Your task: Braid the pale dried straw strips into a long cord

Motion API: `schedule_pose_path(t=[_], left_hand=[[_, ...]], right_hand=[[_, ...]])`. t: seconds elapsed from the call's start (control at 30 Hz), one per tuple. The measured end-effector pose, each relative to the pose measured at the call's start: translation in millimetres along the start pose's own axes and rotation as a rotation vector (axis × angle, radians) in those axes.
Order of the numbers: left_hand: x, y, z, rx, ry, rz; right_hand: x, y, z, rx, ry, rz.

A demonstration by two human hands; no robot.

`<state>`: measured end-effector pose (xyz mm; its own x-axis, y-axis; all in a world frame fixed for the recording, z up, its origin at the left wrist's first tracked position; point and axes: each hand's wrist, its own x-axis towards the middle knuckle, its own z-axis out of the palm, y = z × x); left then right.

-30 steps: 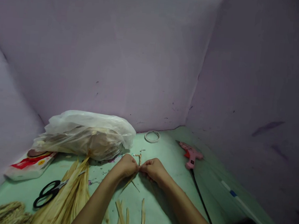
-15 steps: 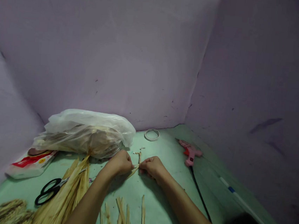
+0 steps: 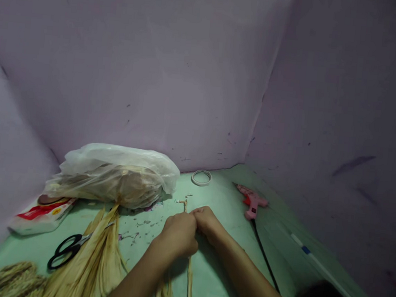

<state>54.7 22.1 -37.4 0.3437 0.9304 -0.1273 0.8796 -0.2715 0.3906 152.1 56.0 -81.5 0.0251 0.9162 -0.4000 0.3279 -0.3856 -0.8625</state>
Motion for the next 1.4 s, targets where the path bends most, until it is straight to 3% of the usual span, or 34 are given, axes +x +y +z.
schedule_pose_path(t=[0.13,0.23,0.33,0.5,0.73,0.93,1.23,1.4], left_hand=[[6,-13,-24.5,-0.204,-0.186,-0.061],[16,-24,-35.3,-0.472,0.012,-0.337],[24,-26,-25.7,-0.756,-0.007,-0.475],[27,-19,-4.7,-1.003,-0.098,-0.47],[28,-23,-2.9,-0.997,-0.26,-0.408],[31,-25,3.0,-0.792,-0.163,-0.434],[33,-27,8.0,-0.702,-0.131,-0.394],[35,-25,12.4,-0.801,-0.096,-0.415]], right_hand=[[-5,-4,-2,0.025,-0.079,-0.003],[-10,-8,-6,0.053,-0.139,-0.018],[-11,-9,-8,0.089,-0.18,-0.03],[-7,-4,-9,0.118,-0.203,-0.037],[-7,-6,-10,0.094,-0.2,-0.035],[-3,-1,-12,-0.164,-0.163,-0.077],[-16,-7,-14,-0.713,0.132,-0.362],[-36,-20,-10,-0.943,0.269,-0.326]])
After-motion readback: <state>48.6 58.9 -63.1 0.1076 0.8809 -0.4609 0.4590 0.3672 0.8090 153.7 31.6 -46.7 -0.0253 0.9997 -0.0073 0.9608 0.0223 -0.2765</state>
